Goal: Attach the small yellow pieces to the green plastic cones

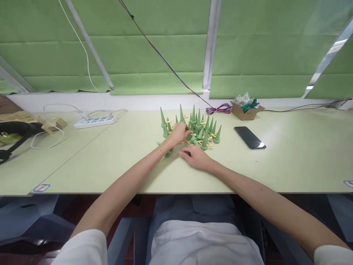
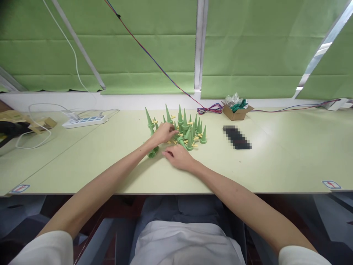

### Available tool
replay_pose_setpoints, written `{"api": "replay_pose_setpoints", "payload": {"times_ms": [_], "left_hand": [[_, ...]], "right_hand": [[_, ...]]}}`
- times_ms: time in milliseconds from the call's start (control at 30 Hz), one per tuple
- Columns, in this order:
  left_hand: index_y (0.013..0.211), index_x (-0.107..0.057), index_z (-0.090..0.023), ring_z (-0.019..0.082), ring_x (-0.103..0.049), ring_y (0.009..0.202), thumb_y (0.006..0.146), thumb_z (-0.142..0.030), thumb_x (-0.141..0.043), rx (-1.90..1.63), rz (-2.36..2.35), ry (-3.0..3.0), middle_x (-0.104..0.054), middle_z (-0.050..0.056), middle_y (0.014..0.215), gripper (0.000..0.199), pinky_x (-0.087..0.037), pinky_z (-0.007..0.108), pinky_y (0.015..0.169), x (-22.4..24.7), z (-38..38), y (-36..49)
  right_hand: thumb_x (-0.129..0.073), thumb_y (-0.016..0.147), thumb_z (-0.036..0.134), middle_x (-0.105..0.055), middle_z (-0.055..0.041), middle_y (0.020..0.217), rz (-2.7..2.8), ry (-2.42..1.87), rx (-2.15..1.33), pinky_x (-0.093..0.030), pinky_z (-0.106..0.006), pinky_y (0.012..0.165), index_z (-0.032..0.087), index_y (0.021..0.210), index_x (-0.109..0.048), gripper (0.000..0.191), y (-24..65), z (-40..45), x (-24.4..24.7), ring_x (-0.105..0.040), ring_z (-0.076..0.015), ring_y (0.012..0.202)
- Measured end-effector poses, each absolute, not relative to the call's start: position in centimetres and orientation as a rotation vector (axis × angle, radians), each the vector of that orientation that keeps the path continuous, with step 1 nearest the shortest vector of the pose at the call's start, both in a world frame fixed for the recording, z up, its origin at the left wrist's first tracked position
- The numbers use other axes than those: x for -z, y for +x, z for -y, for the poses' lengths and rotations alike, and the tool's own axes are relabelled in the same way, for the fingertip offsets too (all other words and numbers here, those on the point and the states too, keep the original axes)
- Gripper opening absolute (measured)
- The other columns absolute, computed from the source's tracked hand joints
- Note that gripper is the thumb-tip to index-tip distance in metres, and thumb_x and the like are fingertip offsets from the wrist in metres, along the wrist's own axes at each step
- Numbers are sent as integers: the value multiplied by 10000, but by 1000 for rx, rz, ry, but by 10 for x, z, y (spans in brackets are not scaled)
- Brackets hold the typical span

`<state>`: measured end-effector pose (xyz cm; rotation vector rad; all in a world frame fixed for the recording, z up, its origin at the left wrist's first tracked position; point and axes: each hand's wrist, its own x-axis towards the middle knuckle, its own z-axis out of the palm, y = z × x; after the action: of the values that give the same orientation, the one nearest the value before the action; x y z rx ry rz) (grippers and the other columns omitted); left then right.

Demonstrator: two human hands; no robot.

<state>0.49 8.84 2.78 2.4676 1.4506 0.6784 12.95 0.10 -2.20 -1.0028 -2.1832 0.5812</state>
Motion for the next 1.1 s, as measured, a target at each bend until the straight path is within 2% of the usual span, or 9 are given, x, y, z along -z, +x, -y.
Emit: {"api": "replay_pose_setpoints", "payload": {"times_ms": [100,200,367,500,633,900,1100], "left_hand": [[613,-578,-177,194,-533,631,881,-282,-636,-689,-1441,2465,-601,51,587,294,-401,328,689,-41,-80,-5],[693,-645,-172,176,-549,626,868,-297,-632,-654,-1358,2528,-644,35,631,215,-396,302,680,-55,-66,-20],[645,-647,-167,142,-465,526,873,-383,-580,-443,-1378,2600,-573,8,536,321,-332,285,581,-65,-42,-50],[657,-662,-182,162,-520,570,818,-462,-630,-358,-1582,2499,-604,15,578,324,-330,284,561,-57,-36,-69],[663,-667,-198,176,-538,594,773,-497,-671,-246,-1585,2460,-611,16,583,319,-331,282,553,-45,-39,-77],[675,-691,-196,173,-543,604,761,-376,-669,-344,-1547,2466,-611,19,610,201,-342,282,557,-33,-38,-77],[655,-679,-183,148,-482,555,779,-323,-626,-536,-1551,2473,-570,8,576,194,-321,282,545,-23,-35,-76]], "right_hand": [[-491,978,287,-381,43,546,2179,-1007,-596,-227,-289,601,209,593,-345,419,130,0,21,-351,-131,543],[-496,977,289,-401,39,560,2177,-1017,-597,-236,-284,605,207,598,-353,413,130,1,21,-358,-129,552],[-491,976,276,-403,45,563,2196,-1051,-591,-246,-273,606,200,611,-372,391,130,2,20,-358,-118,557],[-491,976,270,-428,43,575,2201,-1065,-586,-251,-266,608,191,625,-408,368,130,3,21,-372,-112,564],[-493,974,274,-427,43,575,2191,-1053,-598,-248,-265,602,190,629,-413,364,131,2,21,-369,-111,561],[-491,976,287,-394,47,558,2188,-1040,-603,-243,-266,599,194,617,-383,386,130,2,21,-352,-112,551],[-499,978,295,-391,49,559,2189,-1054,-607,-242,-265,599,195,613,-374,399,131,1,21,-351,-111,552]]}}
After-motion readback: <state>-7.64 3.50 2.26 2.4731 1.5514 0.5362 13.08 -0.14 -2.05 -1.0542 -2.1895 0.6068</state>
